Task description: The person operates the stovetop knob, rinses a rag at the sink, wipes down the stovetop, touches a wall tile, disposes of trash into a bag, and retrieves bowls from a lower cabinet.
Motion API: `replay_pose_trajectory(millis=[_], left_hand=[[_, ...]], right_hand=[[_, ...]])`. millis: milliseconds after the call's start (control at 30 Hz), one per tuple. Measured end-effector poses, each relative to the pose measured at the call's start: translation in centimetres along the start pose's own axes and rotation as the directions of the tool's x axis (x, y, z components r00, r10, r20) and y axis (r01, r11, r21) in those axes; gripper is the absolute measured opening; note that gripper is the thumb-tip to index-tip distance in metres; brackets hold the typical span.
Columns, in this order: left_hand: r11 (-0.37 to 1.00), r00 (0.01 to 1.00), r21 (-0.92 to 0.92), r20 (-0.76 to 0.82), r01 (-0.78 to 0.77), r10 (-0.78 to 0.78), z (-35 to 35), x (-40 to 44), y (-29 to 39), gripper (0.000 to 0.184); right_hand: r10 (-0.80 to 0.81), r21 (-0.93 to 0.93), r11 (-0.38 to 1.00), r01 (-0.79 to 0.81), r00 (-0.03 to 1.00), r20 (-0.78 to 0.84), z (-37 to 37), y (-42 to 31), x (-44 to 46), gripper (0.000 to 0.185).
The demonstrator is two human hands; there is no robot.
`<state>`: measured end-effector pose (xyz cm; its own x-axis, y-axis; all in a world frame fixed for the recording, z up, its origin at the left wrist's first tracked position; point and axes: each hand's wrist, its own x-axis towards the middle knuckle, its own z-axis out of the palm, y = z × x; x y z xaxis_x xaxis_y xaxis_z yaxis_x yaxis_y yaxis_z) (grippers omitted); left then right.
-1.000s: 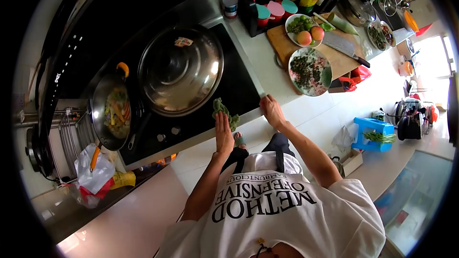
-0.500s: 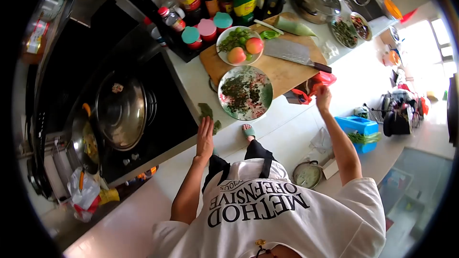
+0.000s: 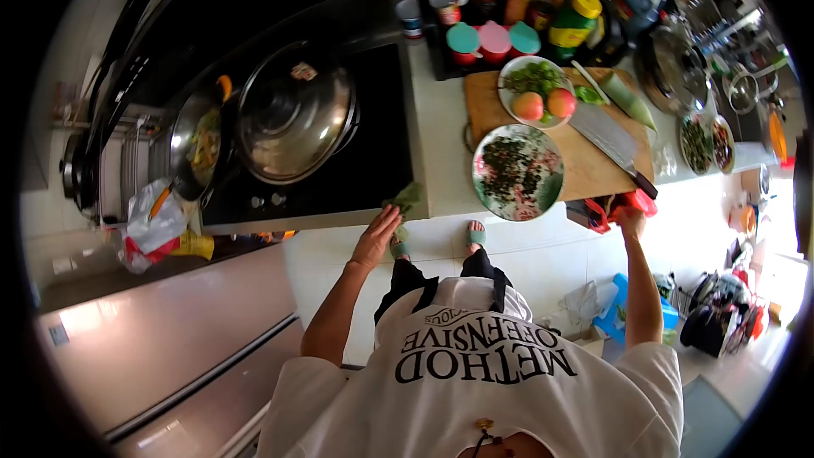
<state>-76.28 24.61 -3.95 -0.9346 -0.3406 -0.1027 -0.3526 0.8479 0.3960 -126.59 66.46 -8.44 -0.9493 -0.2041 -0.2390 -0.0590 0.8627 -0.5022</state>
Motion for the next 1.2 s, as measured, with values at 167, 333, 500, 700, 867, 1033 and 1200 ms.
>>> replay_pose_trajectory(millis=[167, 333, 500, 700, 867, 1033, 1200], left_hand=[[0.954, 0.936, -0.066, -0.185, 0.293, -0.301, -1.8, -4.8, -6.3, 0.049], [0.906, 0.855, -0.072, -0.306, 0.418, -0.419, -2.9, -9.4, -13.0, 0.048], [0.897, 0.827, -0.118, -0.350, 0.426, -0.439, -5.5, -14.9, -20.7, 0.049], [0.884, 0.773, -0.155, -0.435, 0.441, -0.462, -8.7, -23.4, -32.3, 0.050], [0.740, 0.567, -0.214, -0.520, 0.637, -0.639, -11.3, -30.1, -43.9, 0.053], [0.606, 0.386, -0.163, -0.637, 0.778, -0.667, -12.3, -32.7, -54.4, 0.059], [0.725, 0.498, -0.123, -0.648, 0.678, -0.576, -12.9, -26.8, -57.3, 0.056]], right_hand=[[-0.258, -0.297, 0.929, 0.221, 0.962, -0.092, 1.0, 3.8, -1.0, 0.015], [-0.200, -0.113, 0.977, 0.182, 0.963, -0.183, 3.5, 8.3, -2.9, 0.021], [-0.012, -0.052, 0.999, 0.007, 0.994, -0.113, 4.4, 0.8, -13.1, 0.018], [-0.042, -0.265, 0.964, 0.030, 0.998, -0.038, 12.5, 1.6, -24.2, 0.016], [-0.064, -0.121, 0.988, 0.096, 0.968, 0.243, 14.6, -11.6, -35.2, 0.017], [0.047, -0.118, 0.993, -0.004, 0.929, 0.367, 14.6, -16.7, -39.7, 0.020], [0.115, -0.106, 0.991, -0.078, 0.906, 0.407, 14.1, -19.1, -42.1, 0.021]])
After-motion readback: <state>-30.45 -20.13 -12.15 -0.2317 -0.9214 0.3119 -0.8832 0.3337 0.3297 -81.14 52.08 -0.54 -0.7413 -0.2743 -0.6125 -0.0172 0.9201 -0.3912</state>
